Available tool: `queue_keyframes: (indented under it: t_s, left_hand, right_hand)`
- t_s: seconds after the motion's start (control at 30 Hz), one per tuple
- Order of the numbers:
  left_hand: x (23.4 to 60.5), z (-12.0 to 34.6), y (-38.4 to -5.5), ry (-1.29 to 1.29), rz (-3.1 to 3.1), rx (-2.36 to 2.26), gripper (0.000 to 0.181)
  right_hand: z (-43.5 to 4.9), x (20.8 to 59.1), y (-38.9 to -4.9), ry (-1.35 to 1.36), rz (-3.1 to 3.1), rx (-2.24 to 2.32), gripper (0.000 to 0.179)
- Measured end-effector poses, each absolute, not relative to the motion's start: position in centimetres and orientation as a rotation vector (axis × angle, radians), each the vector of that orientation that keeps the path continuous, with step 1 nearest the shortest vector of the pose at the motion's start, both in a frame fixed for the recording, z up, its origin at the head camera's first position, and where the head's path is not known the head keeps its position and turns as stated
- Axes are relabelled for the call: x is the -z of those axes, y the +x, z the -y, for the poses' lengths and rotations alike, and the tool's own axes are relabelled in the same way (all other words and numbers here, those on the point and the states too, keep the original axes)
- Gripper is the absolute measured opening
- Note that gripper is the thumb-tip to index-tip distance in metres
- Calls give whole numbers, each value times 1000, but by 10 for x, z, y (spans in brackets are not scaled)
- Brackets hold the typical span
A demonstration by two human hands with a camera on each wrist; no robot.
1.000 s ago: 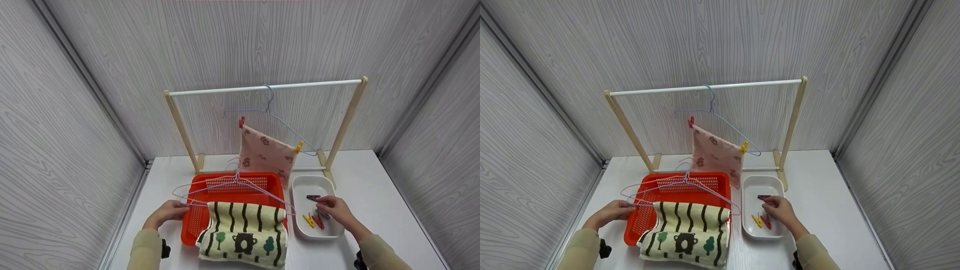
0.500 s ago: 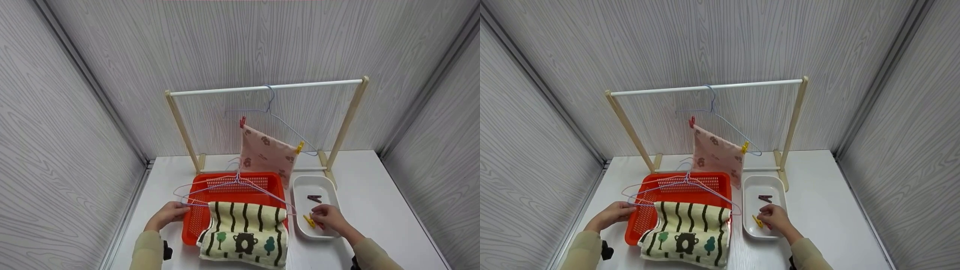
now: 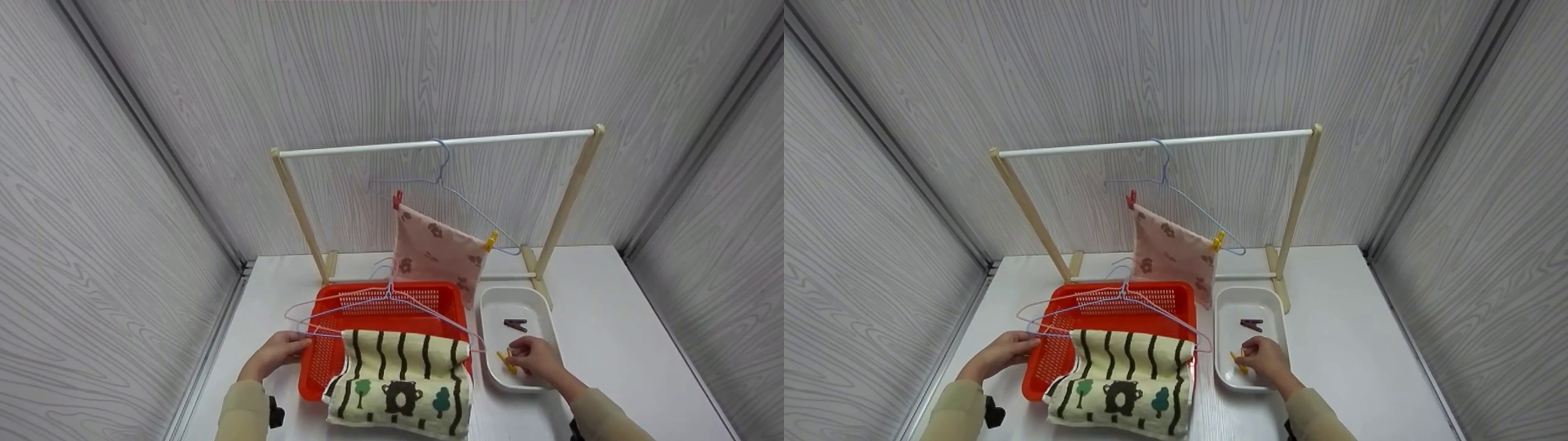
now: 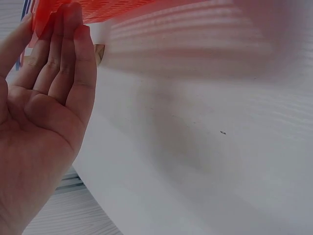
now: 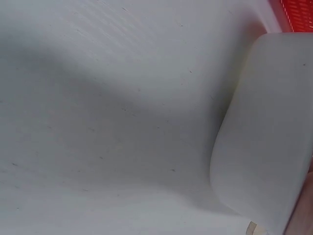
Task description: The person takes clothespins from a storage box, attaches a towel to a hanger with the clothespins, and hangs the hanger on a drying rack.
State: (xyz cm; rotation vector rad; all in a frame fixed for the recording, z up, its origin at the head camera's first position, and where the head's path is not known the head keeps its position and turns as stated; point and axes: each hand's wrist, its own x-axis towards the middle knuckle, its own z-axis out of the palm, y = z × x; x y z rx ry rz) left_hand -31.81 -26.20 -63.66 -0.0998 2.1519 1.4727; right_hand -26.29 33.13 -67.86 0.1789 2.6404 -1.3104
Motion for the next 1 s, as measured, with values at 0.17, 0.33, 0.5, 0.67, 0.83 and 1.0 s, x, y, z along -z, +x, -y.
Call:
queue_keyframes:
  t_s: [0.17,0.33,0.5,0.67,0.83,1.0]
  left_hand:
    - [637,262,-317,-78,-2136,-1486,46]
    - [638,262,-317,-58,-2092,-1529,43]
    - [638,263,-318,-68,-2094,-1523,45]
    - [638,263,-316,-103,-2107,-1497,46]
    - [638,264,-317,-92,-2111,-1499,46]
    - [638,261,-317,-111,-2131,-1482,50]
  right_hand:
    - [-329,680,-265,224,-2681,1242,33]
    - [-326,678,-267,229,-2700,1143,32]
    - [-322,678,-269,236,-2678,1091,31]
    - [-317,682,-271,219,-2683,1052,30]
    - [-315,685,-274,214,-2695,1025,28]
    - [-316,682,-273,215,-2689,1026,26]
